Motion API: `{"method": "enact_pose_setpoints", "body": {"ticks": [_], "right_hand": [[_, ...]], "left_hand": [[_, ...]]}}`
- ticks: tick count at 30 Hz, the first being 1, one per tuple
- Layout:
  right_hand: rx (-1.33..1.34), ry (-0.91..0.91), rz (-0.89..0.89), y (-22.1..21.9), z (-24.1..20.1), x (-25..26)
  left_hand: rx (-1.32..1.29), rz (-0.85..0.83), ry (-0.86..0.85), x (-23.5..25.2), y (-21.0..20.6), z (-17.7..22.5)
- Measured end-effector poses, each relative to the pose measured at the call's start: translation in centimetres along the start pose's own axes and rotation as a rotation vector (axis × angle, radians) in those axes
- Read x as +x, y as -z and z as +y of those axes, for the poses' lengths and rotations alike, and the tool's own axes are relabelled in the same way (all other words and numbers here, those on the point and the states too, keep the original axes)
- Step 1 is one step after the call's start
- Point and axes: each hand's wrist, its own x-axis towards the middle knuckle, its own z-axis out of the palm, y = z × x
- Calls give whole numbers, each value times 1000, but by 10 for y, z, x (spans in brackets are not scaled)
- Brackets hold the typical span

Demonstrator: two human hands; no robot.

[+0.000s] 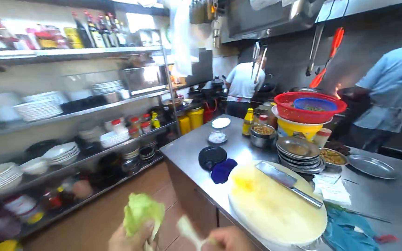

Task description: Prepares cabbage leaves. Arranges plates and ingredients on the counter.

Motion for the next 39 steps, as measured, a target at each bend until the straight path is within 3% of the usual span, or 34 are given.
{"method": "enact_pose_setpoints", "body": {"ticks": [6,11,13,16,23,26,28,31,35,37,39], "right_hand": [[198,-277,514,122,41,146],[243,-351,782,207,81,291],[274,-381,864,234,104,342],[317,-521,921,251,142,396],[280,-859,549,248,194,449],[-47,-968,451,234,216,467],[-347,-1016,454,223,218,472],[-686,-1012,512,208,212,472],[-923,-859,753,202,230,456],[-801,-939,564,213,226,457],[-796,-883,372,218,233,460]], "left_hand": [[217,-327,118,221,-123,-35],[214,-671,235,397,-229,-139],[450,-828,317,459,-265,-197],[976,-940,259,518,-285,-256],[1319,-1235,77,558,-290,-240],[1419,-1342,-61,566,-289,-244],[1351,-1316,-268,571,-289,-249],[1175,-1468,-523,580,-301,-261],[1202,-1816,-600,582,-322,-271],[1226,-1873,-592,583,-321,-275],[1246,-1852,-571,586,-317,-273]]}}
